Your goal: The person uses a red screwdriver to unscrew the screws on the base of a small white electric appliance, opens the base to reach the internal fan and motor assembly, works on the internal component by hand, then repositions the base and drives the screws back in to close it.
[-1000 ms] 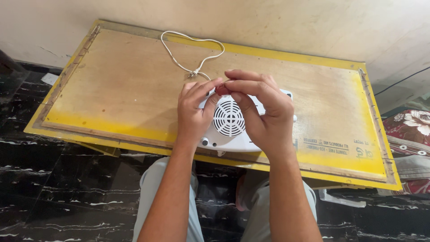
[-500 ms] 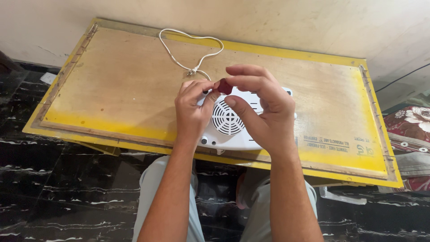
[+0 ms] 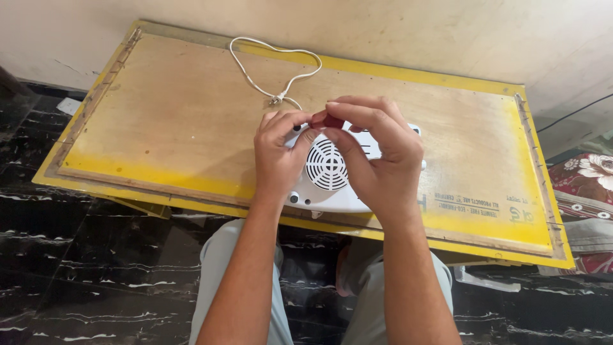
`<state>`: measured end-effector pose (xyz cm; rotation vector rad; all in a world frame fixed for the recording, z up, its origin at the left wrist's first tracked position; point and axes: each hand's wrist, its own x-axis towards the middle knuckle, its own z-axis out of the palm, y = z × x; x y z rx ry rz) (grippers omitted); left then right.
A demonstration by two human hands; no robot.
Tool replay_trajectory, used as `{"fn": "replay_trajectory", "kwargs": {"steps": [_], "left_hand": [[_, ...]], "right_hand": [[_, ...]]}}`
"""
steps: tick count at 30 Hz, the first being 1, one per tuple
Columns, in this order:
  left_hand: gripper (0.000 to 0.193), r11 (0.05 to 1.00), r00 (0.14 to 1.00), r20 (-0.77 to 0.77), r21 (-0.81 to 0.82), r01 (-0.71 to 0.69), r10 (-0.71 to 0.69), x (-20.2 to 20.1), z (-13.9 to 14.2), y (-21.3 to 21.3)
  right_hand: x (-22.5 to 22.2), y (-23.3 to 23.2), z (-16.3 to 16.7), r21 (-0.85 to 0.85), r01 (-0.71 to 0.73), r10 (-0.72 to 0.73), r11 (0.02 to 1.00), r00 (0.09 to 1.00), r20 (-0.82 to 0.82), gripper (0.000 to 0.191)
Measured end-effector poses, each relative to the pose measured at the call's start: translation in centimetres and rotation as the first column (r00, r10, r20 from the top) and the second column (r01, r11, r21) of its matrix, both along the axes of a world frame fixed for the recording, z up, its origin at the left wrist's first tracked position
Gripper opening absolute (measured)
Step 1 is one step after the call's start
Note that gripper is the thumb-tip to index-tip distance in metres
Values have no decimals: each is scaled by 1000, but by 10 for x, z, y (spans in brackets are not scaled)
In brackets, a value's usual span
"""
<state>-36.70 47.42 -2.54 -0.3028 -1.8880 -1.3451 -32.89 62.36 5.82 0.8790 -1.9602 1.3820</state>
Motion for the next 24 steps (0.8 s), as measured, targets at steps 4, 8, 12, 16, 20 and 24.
{"fn": "replay_trajectory", "kwargs": {"steps": [4,8,12,16,20,24], "left_hand": [[24,998,999,-34,-67,3,-6,-2,-3,-3],[23,997,999,-29,-75,-20,18,-2,-5,-2],[20,998,1000,-12,-61,-21,20,-2,-5,0],[20,1000,1000,15,4,-2,1,-1,-2,2],[22,999,1000,10,52,6,-6,0,-1,3],[22,999,1000,5,47,-11,10,0,-1,4]], "right_hand": [[-4,7,1,-16,-50,50,999,998,46,27],[-8,12,-2,-62,-161,167,985,980,107,28],[-9,13,-6,-114,-219,235,969,958,164,29],[-8,15,-7,-127,-218,238,968,955,178,41],[-8,15,-7,-142,-180,202,973,965,167,46],[-8,12,-5,-71,-73,77,995,996,55,35]]}}
